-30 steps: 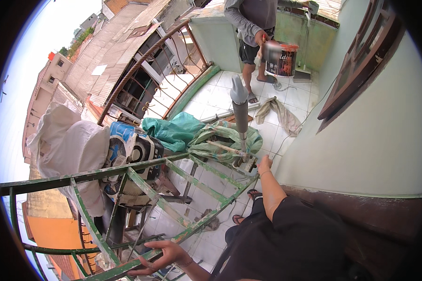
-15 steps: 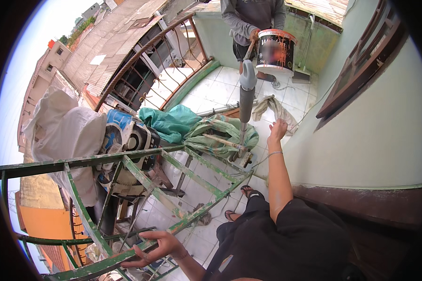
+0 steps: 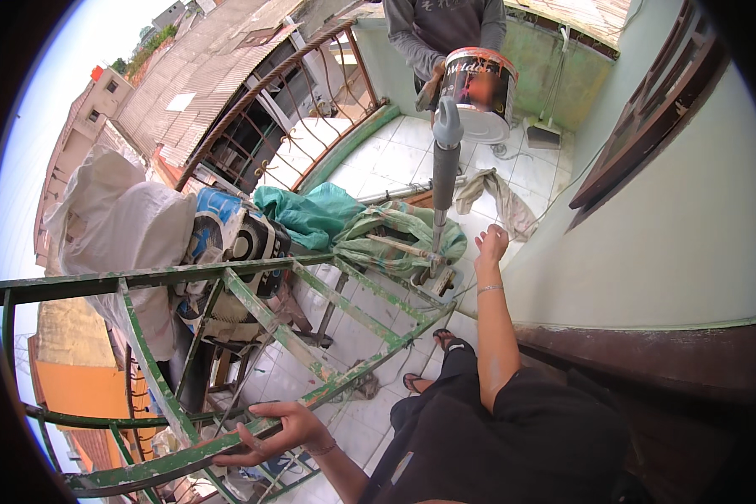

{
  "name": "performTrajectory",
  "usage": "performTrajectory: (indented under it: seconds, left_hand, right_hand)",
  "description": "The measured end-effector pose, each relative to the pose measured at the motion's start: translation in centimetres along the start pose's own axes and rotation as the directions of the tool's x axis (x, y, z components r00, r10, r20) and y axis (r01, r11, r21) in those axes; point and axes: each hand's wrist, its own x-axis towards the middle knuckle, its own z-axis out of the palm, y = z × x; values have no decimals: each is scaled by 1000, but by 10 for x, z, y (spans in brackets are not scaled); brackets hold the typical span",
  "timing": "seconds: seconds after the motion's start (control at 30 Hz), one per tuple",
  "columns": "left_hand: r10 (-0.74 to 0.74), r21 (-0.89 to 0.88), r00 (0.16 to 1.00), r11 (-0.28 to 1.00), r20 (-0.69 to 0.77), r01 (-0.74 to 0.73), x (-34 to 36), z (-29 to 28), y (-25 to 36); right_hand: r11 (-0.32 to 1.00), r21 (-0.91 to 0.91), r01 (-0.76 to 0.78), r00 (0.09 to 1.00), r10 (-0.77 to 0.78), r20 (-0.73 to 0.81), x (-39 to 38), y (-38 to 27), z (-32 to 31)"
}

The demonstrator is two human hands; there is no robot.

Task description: The person mixes a light-colored liquid in a bucket using a wooden stick. They then walk to a balcony to retrieve a second bucket, return indoors, and pour water from a plastic bottle into the second bucket. Finally, they pour the contents of the first bucket into the second and stir the combined mixture.

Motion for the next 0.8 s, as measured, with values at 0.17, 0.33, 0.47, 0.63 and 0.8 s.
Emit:
performTrajectory:
  seconds: [0.17, 0.33, 0.47, 0.63, 0.8]
  left_hand:
    - [-17, -33, 1000, 999, -5, 17, 0, 1, 0]
    - [-19, -67, 1000, 998, -14, 18, 2, 1, 1]
    - [-10, -31, 1000, 999, 9, 10, 4, -3, 5]
    - [-44, -78, 998, 996, 34, 46, 2, -2, 4]
    - [-28, -103, 999, 994, 18, 30, 3, 0, 1]
  right_hand:
    - [1000, 12, -20, 999, 20, 26, -8, -14, -2]
    - [1000, 23, -5, 996, 3, 90, -14, -33, 4]
    - [1000, 21, 14, 995, -16, 101, -17, -50, 8]
    - [999, 42, 13, 992, -18, 127, -20, -64, 9]
    - [999, 42, 7, 985, -14, 174, -17, -67, -2]
